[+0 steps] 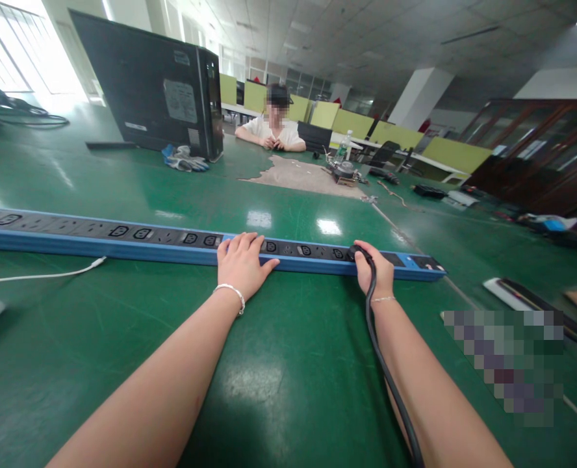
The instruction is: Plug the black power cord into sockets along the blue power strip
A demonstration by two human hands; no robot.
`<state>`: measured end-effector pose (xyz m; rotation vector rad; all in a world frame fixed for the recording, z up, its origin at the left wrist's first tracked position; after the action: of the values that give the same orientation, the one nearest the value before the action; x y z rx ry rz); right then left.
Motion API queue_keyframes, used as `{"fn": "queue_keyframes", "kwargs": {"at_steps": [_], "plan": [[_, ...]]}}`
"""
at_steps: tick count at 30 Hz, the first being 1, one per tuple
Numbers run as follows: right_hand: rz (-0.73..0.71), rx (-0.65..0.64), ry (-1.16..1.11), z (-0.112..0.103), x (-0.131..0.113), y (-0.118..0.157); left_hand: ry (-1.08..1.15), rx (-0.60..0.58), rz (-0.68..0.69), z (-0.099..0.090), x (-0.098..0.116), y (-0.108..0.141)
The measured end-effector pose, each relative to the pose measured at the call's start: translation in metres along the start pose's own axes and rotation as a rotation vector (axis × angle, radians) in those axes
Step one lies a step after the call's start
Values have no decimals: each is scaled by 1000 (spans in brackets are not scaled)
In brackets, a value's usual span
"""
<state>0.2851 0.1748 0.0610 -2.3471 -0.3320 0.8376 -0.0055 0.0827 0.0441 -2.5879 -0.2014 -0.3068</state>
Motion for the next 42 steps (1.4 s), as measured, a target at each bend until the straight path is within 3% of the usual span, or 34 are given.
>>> {"fn": "queue_keyframes", "kwargs": {"at_steps": [8, 15, 22, 28, 42], "plan": [[-116, -63, 118, -1, -11, 13, 1, 6, -2, -1, 0, 0], [-75, -143, 174, 2, -9, 7, 10, -12, -9, -1, 0, 0], [-142, -96, 146, 0, -14, 13, 7, -13, -13, 0, 0, 0], [-95, -181, 201, 3, -9, 7, 4, -2, -9, -1, 0, 1], [-94, -76, 98, 1, -10, 15, -18, -14, -13, -2, 2, 1]]}}
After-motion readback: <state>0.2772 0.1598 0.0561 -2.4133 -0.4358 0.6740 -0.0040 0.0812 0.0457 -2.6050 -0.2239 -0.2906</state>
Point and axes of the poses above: each hand's wrist, its own y-axis away from the middle knuckle, its own z-axis out of the palm, x = y × z, the point moved 10 cm from there along -y, towards the middle knuckle, and after that the axes turned 1 degree about y, right-handed, at the moved point
